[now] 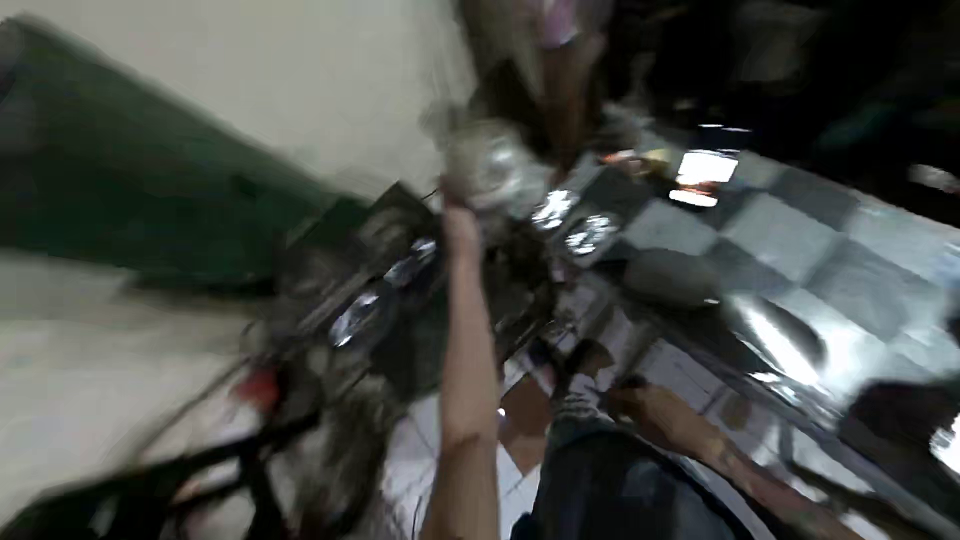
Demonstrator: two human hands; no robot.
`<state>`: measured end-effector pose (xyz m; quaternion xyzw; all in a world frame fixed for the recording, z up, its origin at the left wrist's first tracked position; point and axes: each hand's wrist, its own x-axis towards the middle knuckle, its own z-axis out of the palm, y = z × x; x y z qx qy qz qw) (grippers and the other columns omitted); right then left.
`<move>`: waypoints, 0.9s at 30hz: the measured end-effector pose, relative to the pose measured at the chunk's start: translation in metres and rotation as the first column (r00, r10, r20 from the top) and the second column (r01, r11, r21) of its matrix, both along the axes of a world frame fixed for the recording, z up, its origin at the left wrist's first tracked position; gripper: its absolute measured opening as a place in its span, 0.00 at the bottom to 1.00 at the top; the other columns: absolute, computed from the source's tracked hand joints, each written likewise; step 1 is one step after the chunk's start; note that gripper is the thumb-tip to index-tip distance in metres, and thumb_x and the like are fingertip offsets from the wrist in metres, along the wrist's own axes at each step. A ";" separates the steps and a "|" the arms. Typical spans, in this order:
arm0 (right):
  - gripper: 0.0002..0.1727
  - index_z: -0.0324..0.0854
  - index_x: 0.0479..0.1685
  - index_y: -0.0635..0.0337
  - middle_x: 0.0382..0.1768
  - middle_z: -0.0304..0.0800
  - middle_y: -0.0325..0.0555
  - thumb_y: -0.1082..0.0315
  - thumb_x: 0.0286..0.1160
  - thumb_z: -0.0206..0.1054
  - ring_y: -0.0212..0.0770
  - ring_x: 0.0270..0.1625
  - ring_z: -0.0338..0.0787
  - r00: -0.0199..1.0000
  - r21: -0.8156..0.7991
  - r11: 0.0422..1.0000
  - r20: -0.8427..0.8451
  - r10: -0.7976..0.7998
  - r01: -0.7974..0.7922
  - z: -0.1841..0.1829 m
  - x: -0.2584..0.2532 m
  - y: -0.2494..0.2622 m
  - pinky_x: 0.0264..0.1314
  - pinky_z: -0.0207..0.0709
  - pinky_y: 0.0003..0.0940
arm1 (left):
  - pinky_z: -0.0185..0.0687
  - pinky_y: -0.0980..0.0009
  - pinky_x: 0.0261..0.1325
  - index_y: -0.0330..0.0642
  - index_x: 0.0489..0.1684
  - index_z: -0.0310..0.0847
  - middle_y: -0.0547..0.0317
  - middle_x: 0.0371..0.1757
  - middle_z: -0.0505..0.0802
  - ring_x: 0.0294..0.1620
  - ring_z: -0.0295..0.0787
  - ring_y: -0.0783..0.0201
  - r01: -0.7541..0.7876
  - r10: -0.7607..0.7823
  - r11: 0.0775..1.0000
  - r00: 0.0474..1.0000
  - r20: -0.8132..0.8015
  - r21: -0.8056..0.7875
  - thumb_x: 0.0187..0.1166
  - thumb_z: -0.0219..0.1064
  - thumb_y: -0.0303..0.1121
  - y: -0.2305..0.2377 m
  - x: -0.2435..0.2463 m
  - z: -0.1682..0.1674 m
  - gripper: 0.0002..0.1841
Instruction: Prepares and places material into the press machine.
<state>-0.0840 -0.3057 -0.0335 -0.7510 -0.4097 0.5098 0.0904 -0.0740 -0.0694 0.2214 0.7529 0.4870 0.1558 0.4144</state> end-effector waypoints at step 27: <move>0.31 0.63 0.87 0.68 0.79 0.66 0.82 0.68 0.86 0.59 0.78 0.82 0.67 0.746 0.259 0.738 0.482 0.460 -0.623 0.015 -0.208 0.448 0.83 0.54 0.76 | 0.82 0.49 0.71 0.40 0.66 0.87 0.45 0.59 0.94 0.62 0.91 0.49 0.423 -0.491 0.823 0.865 -0.101 -0.379 0.83 0.67 0.38 0.013 -0.282 -0.281 0.18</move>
